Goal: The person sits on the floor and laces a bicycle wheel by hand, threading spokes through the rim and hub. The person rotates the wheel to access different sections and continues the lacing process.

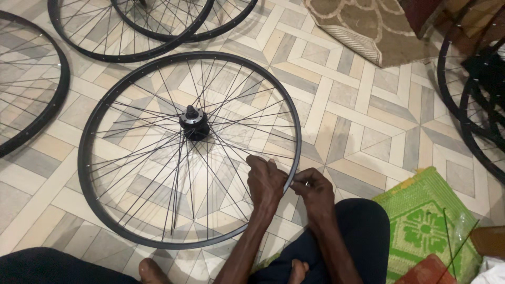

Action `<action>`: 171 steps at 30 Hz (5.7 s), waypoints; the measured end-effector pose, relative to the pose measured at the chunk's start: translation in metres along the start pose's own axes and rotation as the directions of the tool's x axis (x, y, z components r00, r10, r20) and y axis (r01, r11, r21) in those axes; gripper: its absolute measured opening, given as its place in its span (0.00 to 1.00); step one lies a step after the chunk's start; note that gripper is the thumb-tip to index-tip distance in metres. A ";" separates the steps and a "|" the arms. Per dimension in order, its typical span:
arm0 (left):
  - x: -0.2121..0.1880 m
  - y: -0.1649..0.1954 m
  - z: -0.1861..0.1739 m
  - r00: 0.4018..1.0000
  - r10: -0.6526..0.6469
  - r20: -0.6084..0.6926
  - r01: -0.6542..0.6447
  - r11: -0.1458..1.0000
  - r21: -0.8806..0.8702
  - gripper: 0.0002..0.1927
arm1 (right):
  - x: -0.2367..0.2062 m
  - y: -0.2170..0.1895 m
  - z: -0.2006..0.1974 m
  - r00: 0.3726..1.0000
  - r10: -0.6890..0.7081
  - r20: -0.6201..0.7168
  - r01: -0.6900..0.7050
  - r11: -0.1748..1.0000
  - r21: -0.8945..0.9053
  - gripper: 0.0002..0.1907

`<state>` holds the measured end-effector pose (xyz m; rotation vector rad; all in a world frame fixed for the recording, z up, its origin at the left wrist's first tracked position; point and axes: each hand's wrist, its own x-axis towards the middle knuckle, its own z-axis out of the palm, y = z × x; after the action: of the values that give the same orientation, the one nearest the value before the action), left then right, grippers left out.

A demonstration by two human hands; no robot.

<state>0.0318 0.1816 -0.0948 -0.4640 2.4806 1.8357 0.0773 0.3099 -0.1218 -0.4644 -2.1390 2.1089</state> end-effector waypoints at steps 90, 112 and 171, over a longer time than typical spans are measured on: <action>-0.008 -0.005 -0.072 0.800 -0.121 0.588 0.013 0.983 0.185 0.25 | 0.008 0.002 -0.022 0.995 0.088 0.040 -0.079 0.980 -0.182 0.11; -0.013 -0.008 -0.032 0.884 -0.107 0.454 0.154 0.986 -0.068 0.12 | 0.028 0.005 -0.027 0.998 -0.024 -0.058 0.010 0.971 -0.240 0.09; 0.010 0.010 -0.009 0.885 -0.179 0.429 0.270 0.949 -0.161 0.12 | -0.012 -0.004 -0.022 0.997 0.075 -0.006 -0.075 0.995 -0.069 0.06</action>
<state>0.0216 0.1737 -0.0848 -0.3139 1.8818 1.8820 0.0945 0.3272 -0.1157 -0.5637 -2.2326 2.0751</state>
